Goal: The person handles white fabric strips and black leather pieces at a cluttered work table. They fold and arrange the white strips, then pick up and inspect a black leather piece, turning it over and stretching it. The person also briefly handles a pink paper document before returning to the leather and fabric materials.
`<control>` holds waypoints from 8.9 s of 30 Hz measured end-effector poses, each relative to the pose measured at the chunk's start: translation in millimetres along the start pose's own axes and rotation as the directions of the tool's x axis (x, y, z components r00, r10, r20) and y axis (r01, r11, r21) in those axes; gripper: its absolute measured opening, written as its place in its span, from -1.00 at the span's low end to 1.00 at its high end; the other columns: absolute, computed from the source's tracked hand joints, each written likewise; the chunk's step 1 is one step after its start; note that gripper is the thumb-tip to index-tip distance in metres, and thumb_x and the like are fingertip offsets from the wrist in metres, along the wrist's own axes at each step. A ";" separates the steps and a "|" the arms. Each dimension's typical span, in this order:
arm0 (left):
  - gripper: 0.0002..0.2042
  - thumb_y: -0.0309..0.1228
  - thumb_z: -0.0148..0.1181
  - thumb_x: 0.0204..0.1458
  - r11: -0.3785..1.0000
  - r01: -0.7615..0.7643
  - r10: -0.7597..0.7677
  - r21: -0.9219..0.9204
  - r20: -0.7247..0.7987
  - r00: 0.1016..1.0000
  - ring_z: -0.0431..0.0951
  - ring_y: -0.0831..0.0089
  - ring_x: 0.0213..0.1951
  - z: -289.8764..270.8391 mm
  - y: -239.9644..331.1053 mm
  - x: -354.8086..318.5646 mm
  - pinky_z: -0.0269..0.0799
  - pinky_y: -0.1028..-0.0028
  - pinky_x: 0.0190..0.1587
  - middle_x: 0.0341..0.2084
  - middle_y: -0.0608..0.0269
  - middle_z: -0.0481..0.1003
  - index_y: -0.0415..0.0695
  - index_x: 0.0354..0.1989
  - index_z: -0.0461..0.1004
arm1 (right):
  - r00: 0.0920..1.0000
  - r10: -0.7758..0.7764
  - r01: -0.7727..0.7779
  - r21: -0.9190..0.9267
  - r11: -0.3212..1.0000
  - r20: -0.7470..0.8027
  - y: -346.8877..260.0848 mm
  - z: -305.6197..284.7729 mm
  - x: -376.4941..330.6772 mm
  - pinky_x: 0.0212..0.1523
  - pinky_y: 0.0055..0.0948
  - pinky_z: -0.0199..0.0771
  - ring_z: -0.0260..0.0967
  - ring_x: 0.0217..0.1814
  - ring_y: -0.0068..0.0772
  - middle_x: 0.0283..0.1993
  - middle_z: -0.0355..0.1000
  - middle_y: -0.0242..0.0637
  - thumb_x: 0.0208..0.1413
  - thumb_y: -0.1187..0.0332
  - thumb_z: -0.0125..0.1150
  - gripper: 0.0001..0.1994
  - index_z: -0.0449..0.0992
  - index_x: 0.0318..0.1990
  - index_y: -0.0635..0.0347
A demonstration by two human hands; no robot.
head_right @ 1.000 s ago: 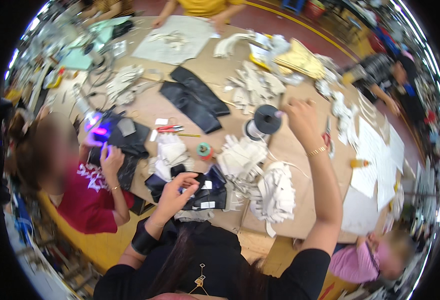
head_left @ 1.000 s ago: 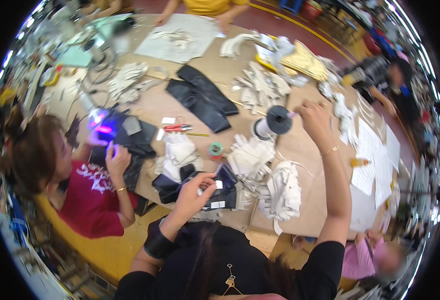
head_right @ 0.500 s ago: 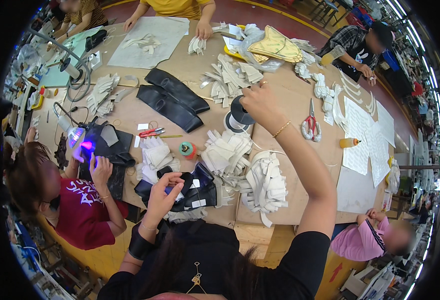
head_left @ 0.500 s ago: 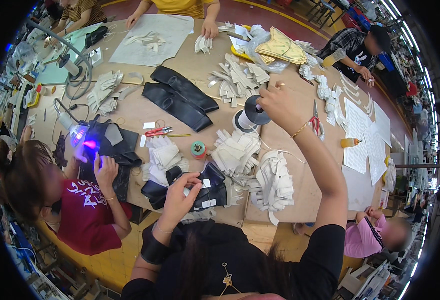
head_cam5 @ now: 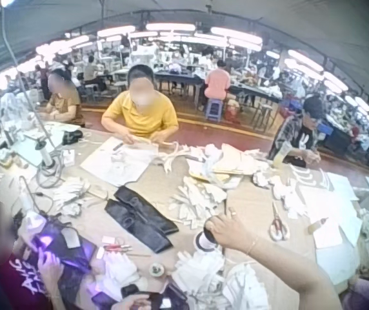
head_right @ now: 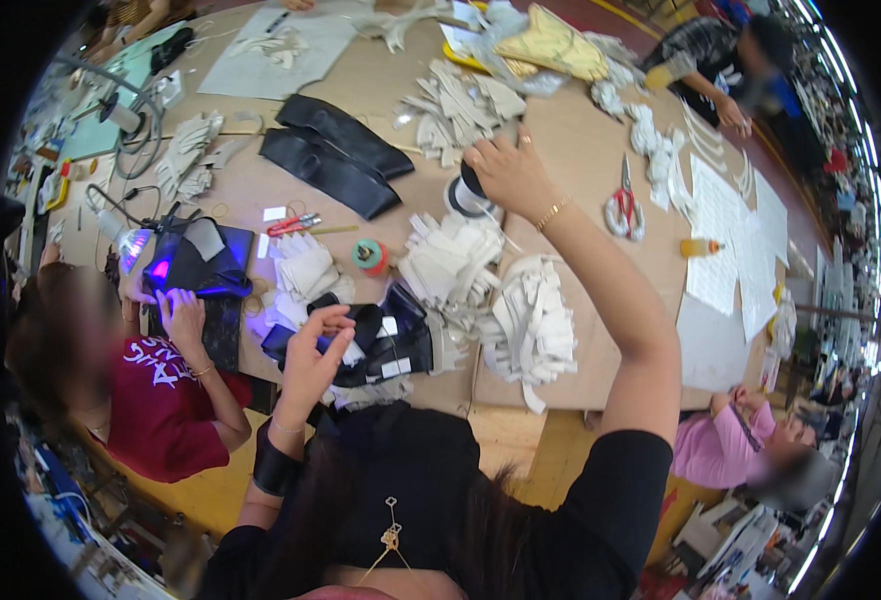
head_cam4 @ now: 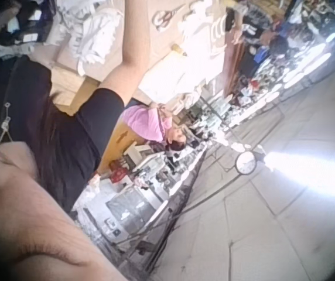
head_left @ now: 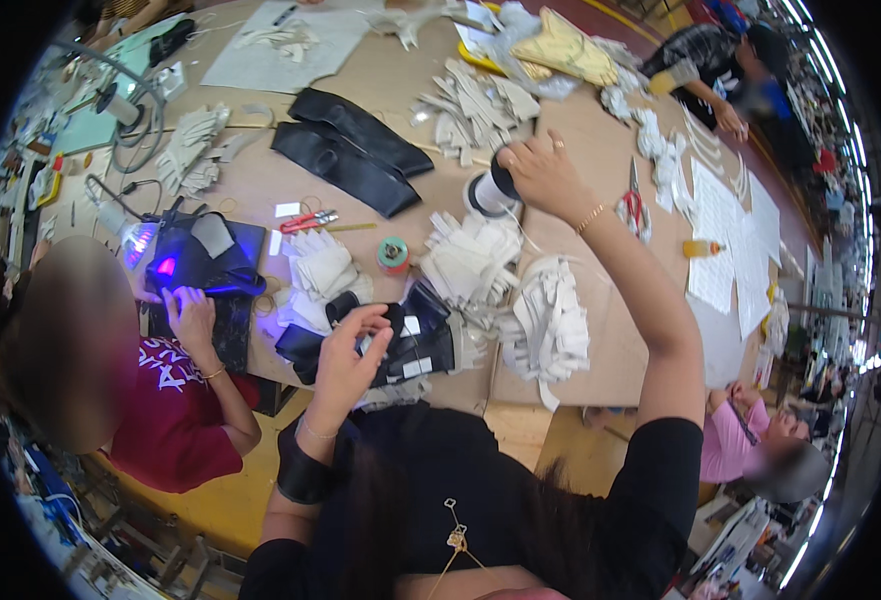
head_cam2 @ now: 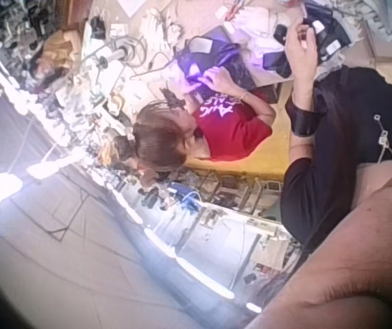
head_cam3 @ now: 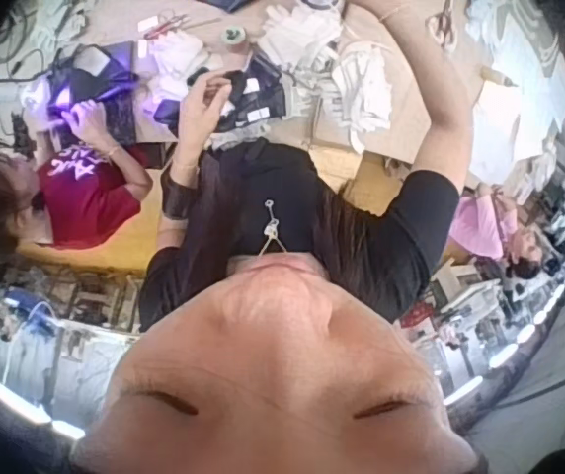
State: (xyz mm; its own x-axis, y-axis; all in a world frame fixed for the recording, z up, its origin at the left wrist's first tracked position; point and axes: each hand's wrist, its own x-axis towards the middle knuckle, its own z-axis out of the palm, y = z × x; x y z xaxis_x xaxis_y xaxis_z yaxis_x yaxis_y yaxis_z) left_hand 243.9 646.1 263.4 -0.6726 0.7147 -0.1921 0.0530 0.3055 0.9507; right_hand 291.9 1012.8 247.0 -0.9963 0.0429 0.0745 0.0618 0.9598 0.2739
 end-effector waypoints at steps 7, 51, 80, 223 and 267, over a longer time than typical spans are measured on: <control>-0.71 -0.52 0.16 0.03 0.997 -0.017 0.018 0.070 -0.015 1.000 0.52 0.43 -0.25 -1.3 -1.6 -2.5 0.39 0.48 -0.14 -0.31 0.13 0.53 -0.24 -0.03 0.42 | 0.992 0.023 -0.014 -0.075 0.997 0.126 -2.8 -3.4 2.1 0.23 0.16 -0.01 0.27 0.05 -0.46 -0.12 0.32 -0.46 0.12 0.33 -0.05 -0.81 0.36 -0.11 -0.09; -0.72 -0.36 0.13 0.01 0.848 -0.374 0.356 0.376 0.119 0.927 0.49 0.18 -0.24 29.7 -43.7 -115.7 0.37 0.27 -0.19 -0.26 0.14 0.44 -0.15 -0.10 0.41 | 0.630 -0.236 -0.631 -0.310 -0.711 -0.740 -335.7 -295.5 -111.0 -0.16 -0.39 0.27 0.30 -0.18 -0.28 -0.17 0.34 -0.08 0.24 -0.01 -0.08 -0.47 0.40 -0.09 0.43; -0.78 -0.28 0.13 -0.01 0.841 -0.299 0.238 0.451 0.188 0.953 0.51 0.20 -0.22 -20.2 -90.0 -56.3 0.32 0.24 -0.16 -0.29 0.13 0.46 -0.09 -0.23 0.41 | 0.670 -0.451 -0.656 -0.188 -0.731 -0.590 -351.4 -284.0 -6.1 -0.26 -0.47 0.29 0.31 -0.28 -0.40 -0.23 0.36 -0.17 0.24 -0.08 -0.13 -0.45 0.42 -0.20 0.38; -0.53 -0.30 0.25 -0.09 0.680 -0.361 0.155 0.638 0.356 0.921 0.49 0.21 -0.16 -63.0 -48.5 -69.3 0.32 0.28 -0.13 -0.25 0.13 0.43 -0.12 0.03 0.33 | 0.563 0.623 0.729 0.681 -0.066 -0.543 -119.0 -268.7 61.6 -0.45 -0.63 0.40 0.36 -0.58 -0.44 -0.06 0.40 0.28 0.25 0.48 -0.06 -0.83 0.42 -0.19 0.43; -0.66 -0.25 0.08 0.00 0.806 -0.383 0.280 0.452 0.281 0.918 0.51 0.07 -0.17 -38.0 -31.1 51.6 0.41 0.21 -0.13 -0.21 0.04 0.50 -0.11 -0.06 0.44 | 0.885 0.027 -0.340 0.687 -0.643 0.464 -330.0 -146.0 -48.8 -0.28 -0.60 0.50 0.46 -0.29 -0.50 -0.24 0.37 -0.25 0.03 0.60 0.24 -0.64 0.22 -0.07 0.31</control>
State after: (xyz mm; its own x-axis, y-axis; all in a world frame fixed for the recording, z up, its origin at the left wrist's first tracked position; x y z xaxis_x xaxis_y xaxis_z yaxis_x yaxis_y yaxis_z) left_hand 179.5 649.6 233.1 -0.3956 0.9182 0.0210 0.6340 0.2564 0.7295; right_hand 328.8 653.4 293.0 -0.9082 0.1930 -0.3714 0.2579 -0.4410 -0.8597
